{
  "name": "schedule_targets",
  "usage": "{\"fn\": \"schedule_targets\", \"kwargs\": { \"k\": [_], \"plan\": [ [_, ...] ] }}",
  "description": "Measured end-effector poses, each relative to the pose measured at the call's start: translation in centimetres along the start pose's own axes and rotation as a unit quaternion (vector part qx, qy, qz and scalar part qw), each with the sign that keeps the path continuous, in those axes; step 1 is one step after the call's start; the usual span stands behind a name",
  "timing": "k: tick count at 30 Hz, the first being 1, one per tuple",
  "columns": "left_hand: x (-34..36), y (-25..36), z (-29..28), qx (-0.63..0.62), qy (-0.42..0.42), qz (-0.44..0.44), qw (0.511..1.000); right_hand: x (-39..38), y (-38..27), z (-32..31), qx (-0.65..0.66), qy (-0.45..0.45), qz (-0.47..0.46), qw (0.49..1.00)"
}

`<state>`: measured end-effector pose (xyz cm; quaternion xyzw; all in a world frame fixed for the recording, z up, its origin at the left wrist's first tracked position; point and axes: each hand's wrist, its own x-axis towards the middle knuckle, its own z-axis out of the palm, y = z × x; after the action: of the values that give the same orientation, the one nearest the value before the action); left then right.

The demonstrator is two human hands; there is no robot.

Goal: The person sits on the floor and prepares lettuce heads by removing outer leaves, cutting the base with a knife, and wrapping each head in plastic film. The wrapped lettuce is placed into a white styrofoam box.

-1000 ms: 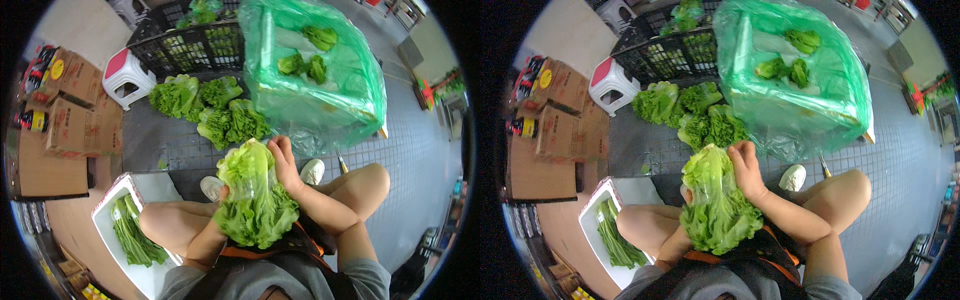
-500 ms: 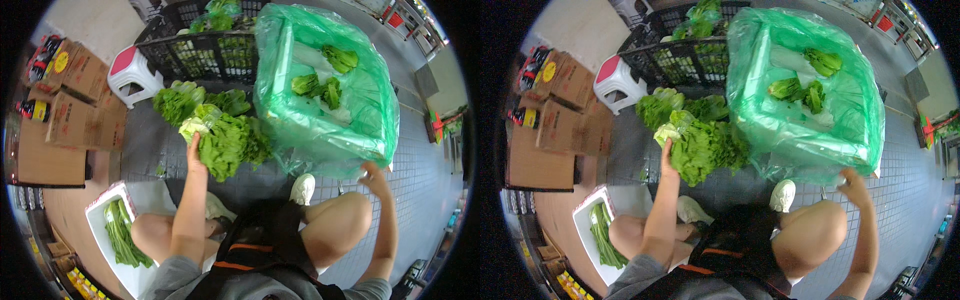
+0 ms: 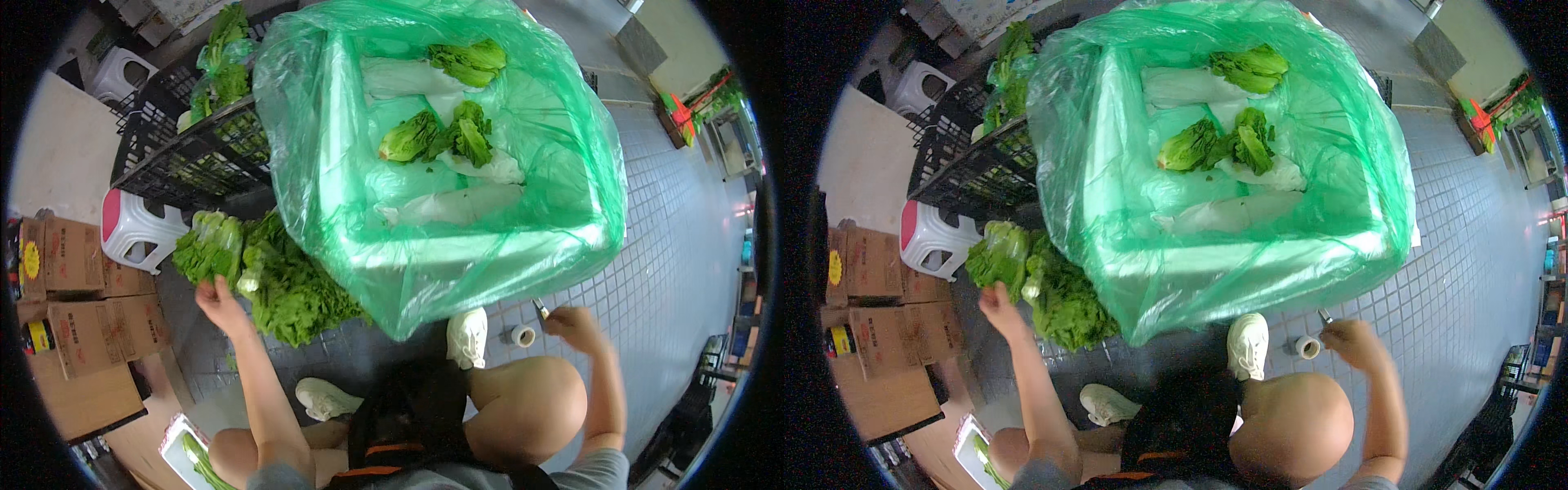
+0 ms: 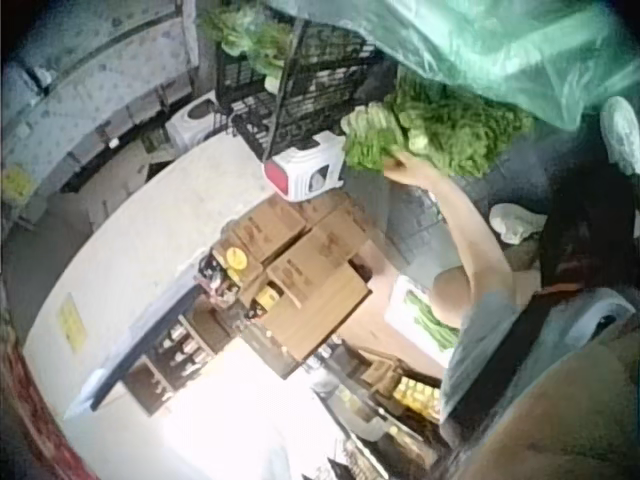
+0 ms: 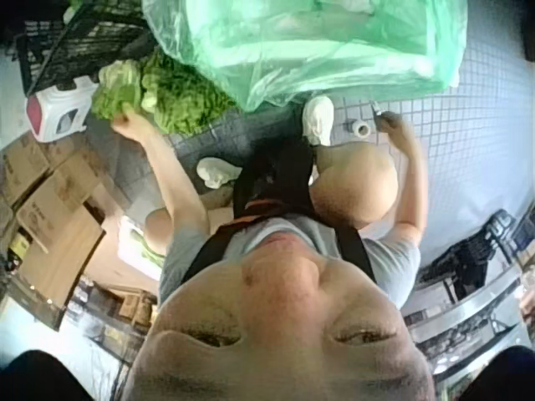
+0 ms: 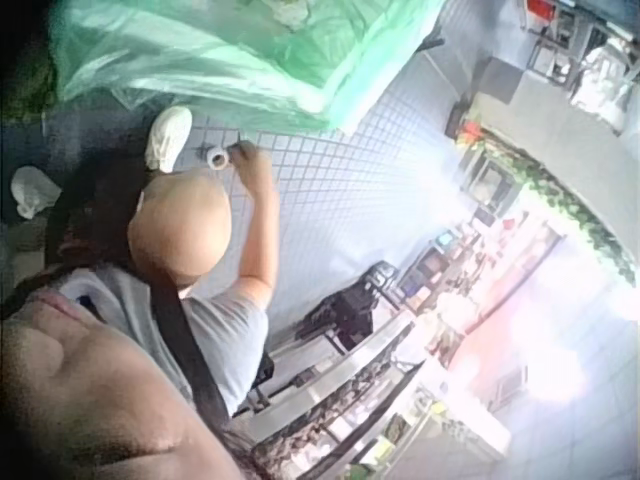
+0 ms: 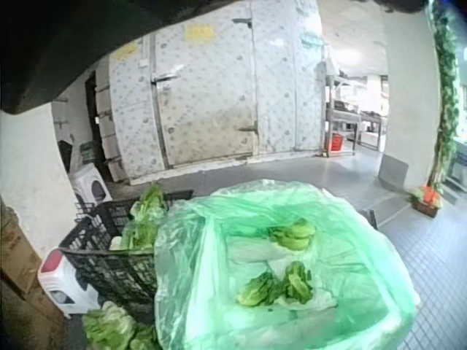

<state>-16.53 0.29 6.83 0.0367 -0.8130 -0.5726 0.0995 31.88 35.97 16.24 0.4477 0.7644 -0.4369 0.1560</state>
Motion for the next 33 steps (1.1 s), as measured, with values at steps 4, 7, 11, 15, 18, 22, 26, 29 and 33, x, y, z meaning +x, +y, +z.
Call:
{"fn": "schedule_targets", "kwargs": {
  "k": [4, 7, 11, 15, 18, 22, 26, 29, 33],
  "plan": [
    [-6.1, 18.7, 10.0, -0.159, -0.199, 0.269, 0.929, 2.1, -12.1, -12.0, 0.171, -0.099, -0.162, 0.967],
    [-8.0, 25.3, 17.6, -0.04, -0.421, 0.455, 0.783, 13.8, -17.7, -15.0, -0.001, -0.006, -0.251, 0.968],
    [-9.9, 23.2, 26.7, 0.072, -0.476, 0.576, 0.661, 34.0, -16.6, -16.2, -0.175, 0.24, -0.178, 0.938],
    [-9.9, 19.8, 28.7, 0.171, -0.506, 0.562, 0.632, 45.5, -18.2, -18.4, -0.36, 0.375, -0.105, 0.848],
    [-9.3, 21.0, 28.5, 0.156, -0.536, 0.523, 0.644, 49.4, -17.2, -21.3, -0.39, 0.371, -0.041, 0.842],
    [-8.9, 20.7, 28.4, 0.17, -0.54, 0.489, 0.663, 49.4, -18.9, -20.7, -0.421, 0.347, -0.024, 0.838],
    [-9.0, 20.2, 28.6, 0.162, -0.531, 0.489, 0.673, 49.9, -17.2, -23.6, -0.337, 0.277, -0.055, 0.898],
    [-9.1, 20.0, 29.2, 0.17, -0.498, 0.49, 0.695, 47.7, -15.3, -24.6, -0.199, 0.332, -0.163, 0.908],
    [-9.0, 21.1, 29.2, 0.159, -0.474, 0.473, 0.726, 33.1, -20.8, -20.4, 0.091, -0.016, -0.108, 0.99]
  ]
}}
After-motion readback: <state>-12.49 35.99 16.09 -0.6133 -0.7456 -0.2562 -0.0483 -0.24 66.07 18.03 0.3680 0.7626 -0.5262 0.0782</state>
